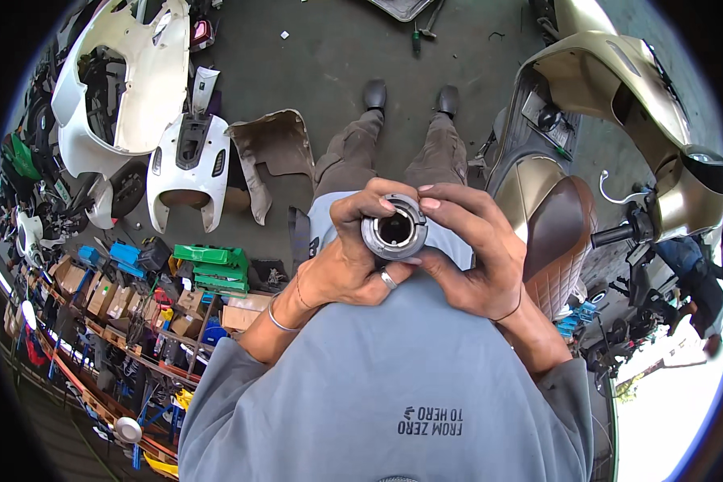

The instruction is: The person assembles a handlebar grip assembly by hand and using tools. They insert internal components into the metal grip housing, use a screwdriver to pry or position internal parts, use pliers to pull a component into place, and then slide a black rubber grip over the housing.

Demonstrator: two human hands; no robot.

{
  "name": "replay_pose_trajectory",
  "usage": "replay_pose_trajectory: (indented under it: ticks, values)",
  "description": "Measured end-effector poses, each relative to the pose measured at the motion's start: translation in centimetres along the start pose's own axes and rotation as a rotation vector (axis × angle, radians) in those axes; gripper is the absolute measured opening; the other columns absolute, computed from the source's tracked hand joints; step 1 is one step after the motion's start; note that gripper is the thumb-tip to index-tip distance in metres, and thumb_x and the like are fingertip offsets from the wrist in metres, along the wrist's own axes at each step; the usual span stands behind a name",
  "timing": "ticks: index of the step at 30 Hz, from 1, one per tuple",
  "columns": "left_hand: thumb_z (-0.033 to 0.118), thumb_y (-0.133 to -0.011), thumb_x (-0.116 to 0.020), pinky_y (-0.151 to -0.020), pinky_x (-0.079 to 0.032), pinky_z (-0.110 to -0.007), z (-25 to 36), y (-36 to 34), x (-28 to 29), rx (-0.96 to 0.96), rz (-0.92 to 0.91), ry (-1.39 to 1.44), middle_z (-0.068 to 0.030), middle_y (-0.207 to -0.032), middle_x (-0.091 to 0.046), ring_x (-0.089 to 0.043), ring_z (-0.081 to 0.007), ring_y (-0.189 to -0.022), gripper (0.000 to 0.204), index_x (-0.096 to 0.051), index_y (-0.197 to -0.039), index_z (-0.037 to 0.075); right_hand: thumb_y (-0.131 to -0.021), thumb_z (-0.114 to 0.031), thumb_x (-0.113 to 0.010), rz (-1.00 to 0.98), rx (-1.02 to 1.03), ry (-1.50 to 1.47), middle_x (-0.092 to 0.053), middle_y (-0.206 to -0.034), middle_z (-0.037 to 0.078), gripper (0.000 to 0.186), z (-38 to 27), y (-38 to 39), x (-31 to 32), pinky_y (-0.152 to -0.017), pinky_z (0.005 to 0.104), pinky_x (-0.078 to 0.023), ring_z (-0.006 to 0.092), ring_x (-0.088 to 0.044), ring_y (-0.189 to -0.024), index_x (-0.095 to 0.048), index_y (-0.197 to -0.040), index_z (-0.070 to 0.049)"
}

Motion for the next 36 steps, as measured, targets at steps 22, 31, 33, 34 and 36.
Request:
replay_pose_trajectory:
  ticks: [22, 31, 33, 34, 36]
  values:
    - [-0.011, -0.065, -0.060, -0.097, -0.046, -0.046, 0.0, -0.1, 1.3, 0.198, -0.101, -0.284, -0.0190, -0.116, -0.056, -0.058, -0.0307, -0.111, 0.062, -0.043, -0.121, 0.008, -0.091, -0.006, -0.061, 0.051, -0.648, -0.758, -0.051, -0.124, 0.016, 0.034, 1.7, 3.1, -0.4, -0.087, 0.0353, -0.054, 0.0239, -0.057, -0.112, -0.056, -0.122, 0.008]
    - [-0.008, -0.057, -0.064, -0.112, -0.027, -0.056, 0.0, -1.0, 1.4, 0.075, -0.100, -0.449, -0.0102, -0.122, -0.052, -0.048, -0.0323, -0.123, 0.066, -0.051, -0.119, 0.010, -0.091, -0.009, -0.065, -0.041, -0.726, -0.645, -0.057, -0.119, 0.014, 0.031, 1.0, 2.0, -1.6, -0.072, 0.0266, -0.055, 0.0166, -0.064, -0.093, -0.059, -0.118, 0.005]
    - [-0.007, -0.058, -0.064, -0.113, -0.025, -0.056, 0.1, -1.2, 1.3, 0.095, -0.101, -0.514, -0.0100, -0.124, -0.051, -0.045, -0.0326, -0.126, 0.067, -0.051, -0.121, 0.011, -0.091, -0.007, -0.065, 0.041, -0.712, -0.662, -0.058, -0.119, 0.015, 0.031, 1.5, 2.1, -1.9, -0.065, 0.0239, -0.055, 0.0151, -0.065, -0.085, -0.059, -0.119, 0.005]
    - [-0.006, -0.059, -0.064, -0.114, -0.022, -0.056, 0.1, -1.3, 1.2, 0.113, -0.105, -0.578, -0.0098, -0.126, -0.050, -0.043, -0.0329, -0.128, 0.067, -0.051, -0.123, 0.012, -0.091, -0.007, -0.065, 0.042, -0.712, -0.662, -0.058, -0.119, 0.015, 0.031, 1.8, 2.2, -2.2, -0.065, 0.0239, -0.055, 0.0151, -0.065, -0.085, -0.059, -0.119, 0.005]
    - [-0.004, -0.060, -0.064, -0.114, -0.022, -0.055, 0.4, -1.6, 1.0, 0.133, -0.127, -0.623, -0.0119, -0.132, -0.045, -0.039, -0.0347, -0.131, 0.074, -0.050, -0.131, 0.013, -0.092, -0.006, -0.064, 0.160, -0.536, -0.597, -0.059, -0.120, 0.016, 0.029, 1.8, 1.8, -2.0, -0.062, 0.0227, -0.054, 0.0141, -0.065, -0.085, -0.059, -0.118, 0.005]
Point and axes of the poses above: each hand's wrist, its own y-axis away from the middle knuckle, its own x-axis out of the back of the hand, z = x × y, the point moved 4 cm from there along -y, towards the middle knuckle
